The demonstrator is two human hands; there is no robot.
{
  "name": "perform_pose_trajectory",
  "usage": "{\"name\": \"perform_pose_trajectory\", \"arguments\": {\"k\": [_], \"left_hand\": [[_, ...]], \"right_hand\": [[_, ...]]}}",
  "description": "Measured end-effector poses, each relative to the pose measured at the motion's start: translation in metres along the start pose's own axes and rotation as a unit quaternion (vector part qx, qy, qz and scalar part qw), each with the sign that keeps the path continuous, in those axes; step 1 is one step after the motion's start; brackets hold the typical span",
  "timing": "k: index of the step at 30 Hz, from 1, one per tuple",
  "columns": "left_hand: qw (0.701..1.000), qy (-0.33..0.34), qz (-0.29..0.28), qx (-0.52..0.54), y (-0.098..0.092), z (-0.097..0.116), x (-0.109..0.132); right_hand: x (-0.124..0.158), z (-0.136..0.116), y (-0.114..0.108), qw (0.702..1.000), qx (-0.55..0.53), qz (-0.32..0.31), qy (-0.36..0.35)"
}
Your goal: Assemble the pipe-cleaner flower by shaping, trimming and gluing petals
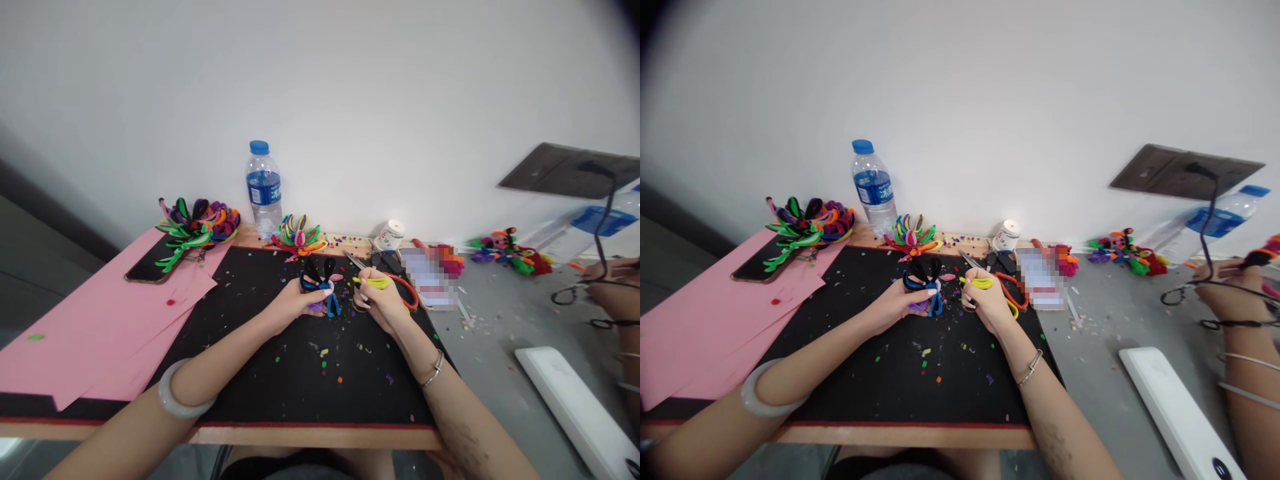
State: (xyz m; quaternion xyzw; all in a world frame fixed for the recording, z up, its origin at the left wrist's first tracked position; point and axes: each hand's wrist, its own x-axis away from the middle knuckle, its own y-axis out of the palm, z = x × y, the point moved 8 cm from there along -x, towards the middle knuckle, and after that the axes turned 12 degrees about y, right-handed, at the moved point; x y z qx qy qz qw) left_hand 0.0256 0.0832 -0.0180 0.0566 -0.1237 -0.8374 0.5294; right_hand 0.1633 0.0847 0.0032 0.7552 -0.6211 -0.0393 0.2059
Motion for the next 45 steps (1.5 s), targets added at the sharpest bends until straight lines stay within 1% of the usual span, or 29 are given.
{"name": "perform_pose_trajectory", "arguments": {"k": [10,16,25,35,45], "left_hand": [[1.000,-0.006,0.000,0.001,-0.0013,-0.0025,-0.0009],[1.000,-0.004,-0.012,0.002,0.0001,-0.0033,-0.0009],[1.000,-0.005,-0.007,-0.001,-0.0019,-0.0055,-0.0012],[1.000,-0.002,-0.012,-0.012,-0.0026,-0.0066,-0.0018],[1.000,0.007,-0.013,-0.023,-0.0029,-0.0078,-0.0026]], "right_hand": [[0.0002,-0.0022,0.0007,1.000,-0.010,-0.007,0.004],[0.0001,-0.0016,0.0016,1.000,-0.015,-0.014,0.012],[0.0001,-0.0001,0.0018,0.999,-0.022,-0.026,0.025],[-0.0029,0.0007,-0.0043,0.999,-0.025,0.006,0.023],[-0.0030,0.0028,-0.0045,1.000,-0.004,0.015,0.027]]}}
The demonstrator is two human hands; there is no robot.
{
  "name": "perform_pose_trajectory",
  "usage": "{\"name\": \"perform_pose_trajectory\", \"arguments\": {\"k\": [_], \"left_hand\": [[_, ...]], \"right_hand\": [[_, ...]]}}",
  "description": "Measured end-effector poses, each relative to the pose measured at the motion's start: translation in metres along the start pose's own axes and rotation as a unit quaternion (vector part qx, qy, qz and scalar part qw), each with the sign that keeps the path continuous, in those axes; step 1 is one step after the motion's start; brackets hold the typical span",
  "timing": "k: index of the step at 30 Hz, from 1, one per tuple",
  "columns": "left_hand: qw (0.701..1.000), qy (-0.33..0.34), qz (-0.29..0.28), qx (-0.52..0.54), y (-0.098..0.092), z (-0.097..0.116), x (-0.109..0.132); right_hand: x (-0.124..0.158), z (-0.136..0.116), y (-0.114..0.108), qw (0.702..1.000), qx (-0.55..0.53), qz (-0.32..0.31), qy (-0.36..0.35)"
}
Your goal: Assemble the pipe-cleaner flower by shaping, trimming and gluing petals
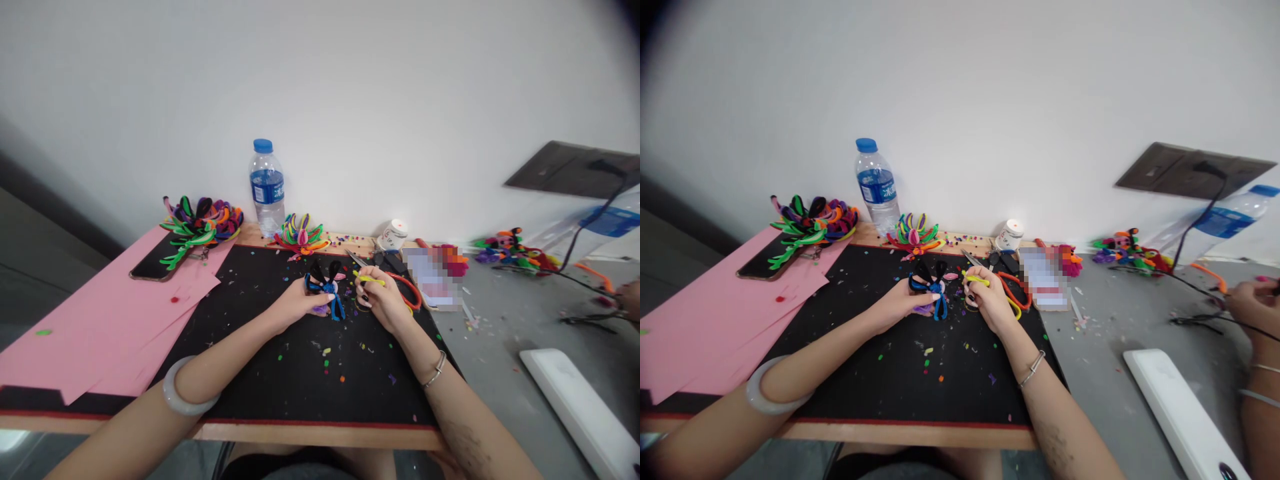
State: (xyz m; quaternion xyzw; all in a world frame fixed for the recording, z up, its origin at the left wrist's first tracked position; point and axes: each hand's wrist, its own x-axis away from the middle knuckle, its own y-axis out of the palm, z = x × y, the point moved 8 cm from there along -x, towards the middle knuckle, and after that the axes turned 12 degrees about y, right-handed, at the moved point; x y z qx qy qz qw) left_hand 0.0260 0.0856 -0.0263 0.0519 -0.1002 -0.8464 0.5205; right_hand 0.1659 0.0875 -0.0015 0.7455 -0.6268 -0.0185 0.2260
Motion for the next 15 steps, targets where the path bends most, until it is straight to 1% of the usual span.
{"name": "perform_pose_trajectory", "arguments": {"k": [9,15], "left_hand": [[1.000,0.000,-0.004,0.004,0.0012,0.0014,0.0009],[1.000,-0.001,-0.004,0.011,0.0017,0.0012,0.0007]], "right_hand": [[-0.0012,0.0012,-0.0019,0.999,0.034,0.007,-0.007],[-0.0006,0.0059,0.0010,0.997,0.082,-0.010,0.006]]}}
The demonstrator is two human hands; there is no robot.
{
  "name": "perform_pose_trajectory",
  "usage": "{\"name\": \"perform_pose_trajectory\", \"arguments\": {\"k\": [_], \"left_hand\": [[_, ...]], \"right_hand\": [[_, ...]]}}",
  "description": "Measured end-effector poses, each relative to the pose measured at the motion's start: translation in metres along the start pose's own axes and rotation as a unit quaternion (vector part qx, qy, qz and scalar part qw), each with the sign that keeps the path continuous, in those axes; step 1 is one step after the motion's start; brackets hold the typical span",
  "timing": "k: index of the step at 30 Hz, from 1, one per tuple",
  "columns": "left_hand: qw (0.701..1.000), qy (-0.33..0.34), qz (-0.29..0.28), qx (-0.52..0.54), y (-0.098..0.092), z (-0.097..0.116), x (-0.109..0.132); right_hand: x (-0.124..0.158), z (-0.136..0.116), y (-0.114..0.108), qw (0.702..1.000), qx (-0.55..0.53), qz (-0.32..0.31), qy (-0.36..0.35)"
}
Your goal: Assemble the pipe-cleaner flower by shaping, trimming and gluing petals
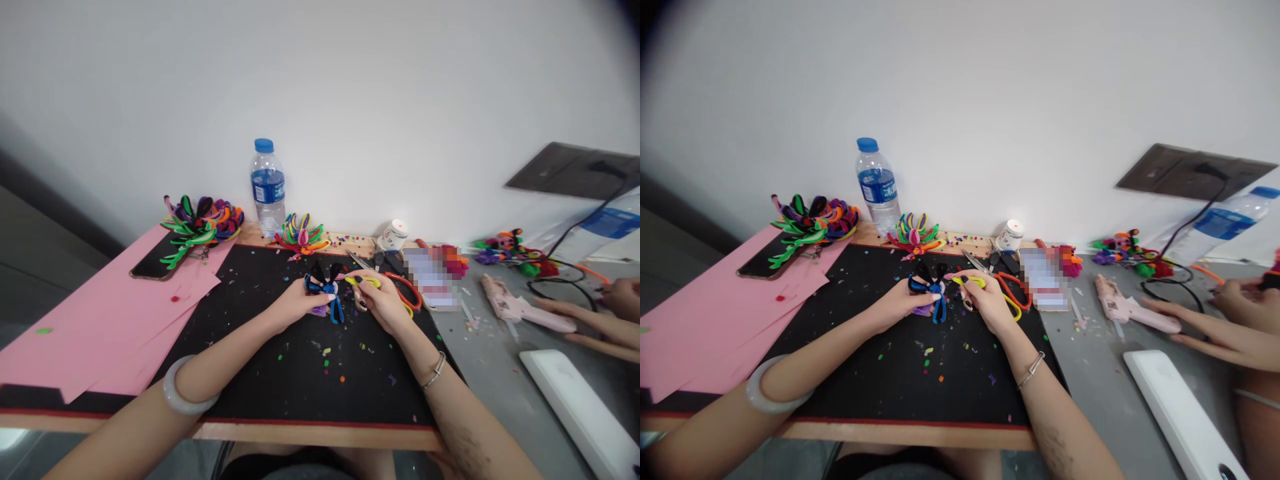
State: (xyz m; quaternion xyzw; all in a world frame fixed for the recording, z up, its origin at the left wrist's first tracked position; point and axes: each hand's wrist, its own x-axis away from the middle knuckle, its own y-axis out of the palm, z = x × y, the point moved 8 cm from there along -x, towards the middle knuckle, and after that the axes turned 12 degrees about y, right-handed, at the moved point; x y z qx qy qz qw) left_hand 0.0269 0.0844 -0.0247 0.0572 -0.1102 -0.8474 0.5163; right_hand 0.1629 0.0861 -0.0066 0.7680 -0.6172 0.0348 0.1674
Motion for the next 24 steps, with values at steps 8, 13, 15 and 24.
{"name": "perform_pose_trajectory", "arguments": {"k": [8,13,15,24], "left_hand": [[1.000,0.008,0.007,0.006,0.0015,0.0060,0.0004],[1.000,0.018,0.004,0.006,0.0023,0.0073,-0.0002],[1.000,0.021,0.003,0.007,0.0024,0.0076,0.0000],[1.000,0.024,0.001,0.007,0.0028,0.0087,0.0004]], "right_hand": [[-0.0004,0.0009,0.0010,0.997,0.075,0.008,-0.011],[-0.0019,0.0039,0.0025,0.996,0.086,-0.006,-0.012],[-0.0023,0.0043,0.0031,0.995,0.097,-0.010,-0.016],[-0.0028,0.0048,0.0017,0.995,0.101,-0.005,-0.021]]}}
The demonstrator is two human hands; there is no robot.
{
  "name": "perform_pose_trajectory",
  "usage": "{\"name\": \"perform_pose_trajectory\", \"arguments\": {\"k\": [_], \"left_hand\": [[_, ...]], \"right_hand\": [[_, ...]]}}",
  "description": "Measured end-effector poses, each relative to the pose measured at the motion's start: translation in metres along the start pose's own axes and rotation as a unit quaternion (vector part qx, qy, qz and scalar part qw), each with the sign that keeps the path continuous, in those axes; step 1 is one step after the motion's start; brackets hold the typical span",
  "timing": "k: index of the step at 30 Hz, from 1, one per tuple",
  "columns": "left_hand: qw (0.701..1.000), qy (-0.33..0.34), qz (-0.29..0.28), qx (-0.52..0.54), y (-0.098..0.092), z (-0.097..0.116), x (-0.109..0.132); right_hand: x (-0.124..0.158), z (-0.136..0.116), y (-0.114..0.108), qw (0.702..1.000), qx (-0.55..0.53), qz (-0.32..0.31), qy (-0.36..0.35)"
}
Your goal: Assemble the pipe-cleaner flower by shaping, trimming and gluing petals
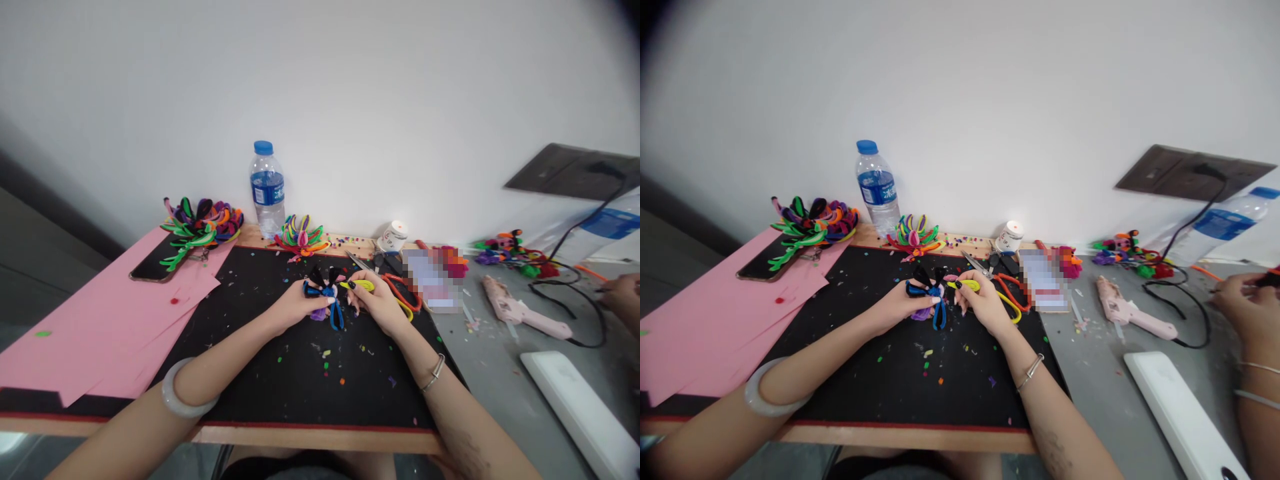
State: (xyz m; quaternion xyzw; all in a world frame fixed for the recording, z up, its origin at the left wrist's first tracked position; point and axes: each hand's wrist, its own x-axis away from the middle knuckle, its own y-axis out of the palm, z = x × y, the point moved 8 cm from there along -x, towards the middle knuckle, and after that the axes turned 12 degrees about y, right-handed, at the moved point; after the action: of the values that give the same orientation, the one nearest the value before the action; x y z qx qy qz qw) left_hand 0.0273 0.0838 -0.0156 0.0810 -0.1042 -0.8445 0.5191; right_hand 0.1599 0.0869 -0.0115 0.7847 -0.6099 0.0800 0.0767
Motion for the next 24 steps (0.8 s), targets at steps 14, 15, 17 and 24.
{"name": "perform_pose_trajectory", "arguments": {"k": [14,15,17,24], "left_hand": [[1.000,0.005,-0.007,-0.001,-0.001,-0.002,-0.001],[1.000,0.004,-0.006,-0.001,-0.001,-0.003,-0.001],[1.000,0.001,-0.003,-0.002,-0.003,-0.005,-0.001],[1.000,-0.008,0.001,-0.003,-0.005,-0.009,-0.001]], "right_hand": [[0.001,-0.003,0.000,1.000,0.002,0.015,0.005],[0.001,-0.003,-0.001,1.000,0.003,0.016,0.005],[0.001,-0.001,-0.001,1.000,0.004,0.019,0.006],[0.000,-0.001,-0.003,1.000,-0.003,0.026,0.004]]}}
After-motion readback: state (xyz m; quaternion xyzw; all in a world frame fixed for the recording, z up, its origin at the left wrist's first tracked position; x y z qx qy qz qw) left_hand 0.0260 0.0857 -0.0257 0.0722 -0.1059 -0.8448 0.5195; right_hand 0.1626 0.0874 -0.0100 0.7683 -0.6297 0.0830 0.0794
